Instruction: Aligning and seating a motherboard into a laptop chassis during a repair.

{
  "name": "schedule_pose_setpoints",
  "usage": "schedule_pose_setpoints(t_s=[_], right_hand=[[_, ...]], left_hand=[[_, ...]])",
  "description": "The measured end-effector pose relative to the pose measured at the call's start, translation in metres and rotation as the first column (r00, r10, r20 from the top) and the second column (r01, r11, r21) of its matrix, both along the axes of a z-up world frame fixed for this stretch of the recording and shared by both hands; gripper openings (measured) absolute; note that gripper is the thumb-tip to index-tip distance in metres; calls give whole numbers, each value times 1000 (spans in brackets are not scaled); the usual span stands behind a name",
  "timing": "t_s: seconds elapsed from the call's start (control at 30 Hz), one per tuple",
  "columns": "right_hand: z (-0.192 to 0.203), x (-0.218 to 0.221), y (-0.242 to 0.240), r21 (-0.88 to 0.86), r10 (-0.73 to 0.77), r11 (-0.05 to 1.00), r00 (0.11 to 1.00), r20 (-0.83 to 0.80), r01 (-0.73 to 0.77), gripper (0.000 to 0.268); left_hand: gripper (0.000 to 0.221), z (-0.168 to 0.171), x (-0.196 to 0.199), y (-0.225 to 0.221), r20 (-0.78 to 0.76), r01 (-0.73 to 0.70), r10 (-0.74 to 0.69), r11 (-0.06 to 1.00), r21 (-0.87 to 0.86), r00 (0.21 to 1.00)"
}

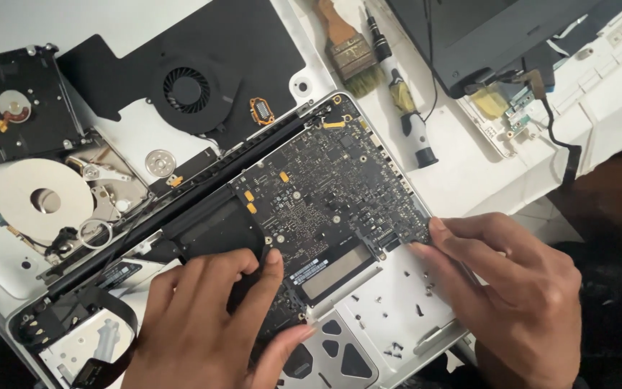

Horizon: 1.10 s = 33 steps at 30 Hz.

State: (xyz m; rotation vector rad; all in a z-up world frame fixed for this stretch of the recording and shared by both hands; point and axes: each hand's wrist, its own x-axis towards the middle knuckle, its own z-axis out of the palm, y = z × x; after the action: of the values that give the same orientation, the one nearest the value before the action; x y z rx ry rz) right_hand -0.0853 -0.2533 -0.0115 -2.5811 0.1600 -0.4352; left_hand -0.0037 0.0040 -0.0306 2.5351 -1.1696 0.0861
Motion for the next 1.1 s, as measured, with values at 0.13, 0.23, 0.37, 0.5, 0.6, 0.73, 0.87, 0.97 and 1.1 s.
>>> schedule_pose_setpoints(t_s=[0.13, 0.23, 0.37, 0.5, 0.6, 0.73, 0.87, 0.97, 1.1], right_hand=[[-4, -1, -2, -11, 37, 999, 999, 19, -37, 16], [-10, -2, -4, -100, 53, 994, 997, 52, -47, 19], [-8, -1, -7, -56, 64, 997, 997, 33, -62, 19], [0, 3, -3, -100, 59, 993, 998, -4, -59, 18], [2, 6, -3, -82, 81, 993, 997, -21, -82, 19], [-10, 0, -4, -88, 56, 995, 998, 32, -53, 21], [-10, 0, -2, -90, 47, 995, 998, 51, -42, 21], [-11, -2, -3, -96, 55, 994, 998, 41, -51, 20], [-18, -4, -6, -149, 89, 986, 993, 72, -77, 29]], left_hand=[[61, -1, -1, 1, -27, -10, 12, 999, 47, 1000], [60, 0, 1, 0, -38, 4, -2, 999, 35, 999], [58, 0, 3, 1, -32, 45, -45, 999, 8, 998], [69, -2, 2, 4, 20, 55, -57, 994, 94, 998], [68, -2, 4, 4, 68, 49, -59, 990, 132, 996], [59, 5, 4, 4, -44, 33, -28, 992, 122, 999], [69, 7, 3, 1, 27, 21, -26, 984, 175, 999], [69, 8, 3, 1, 65, 13, -25, 984, 179, 998], [55, 12, 11, 4, -37, 63, -60, 994, 87, 998]])
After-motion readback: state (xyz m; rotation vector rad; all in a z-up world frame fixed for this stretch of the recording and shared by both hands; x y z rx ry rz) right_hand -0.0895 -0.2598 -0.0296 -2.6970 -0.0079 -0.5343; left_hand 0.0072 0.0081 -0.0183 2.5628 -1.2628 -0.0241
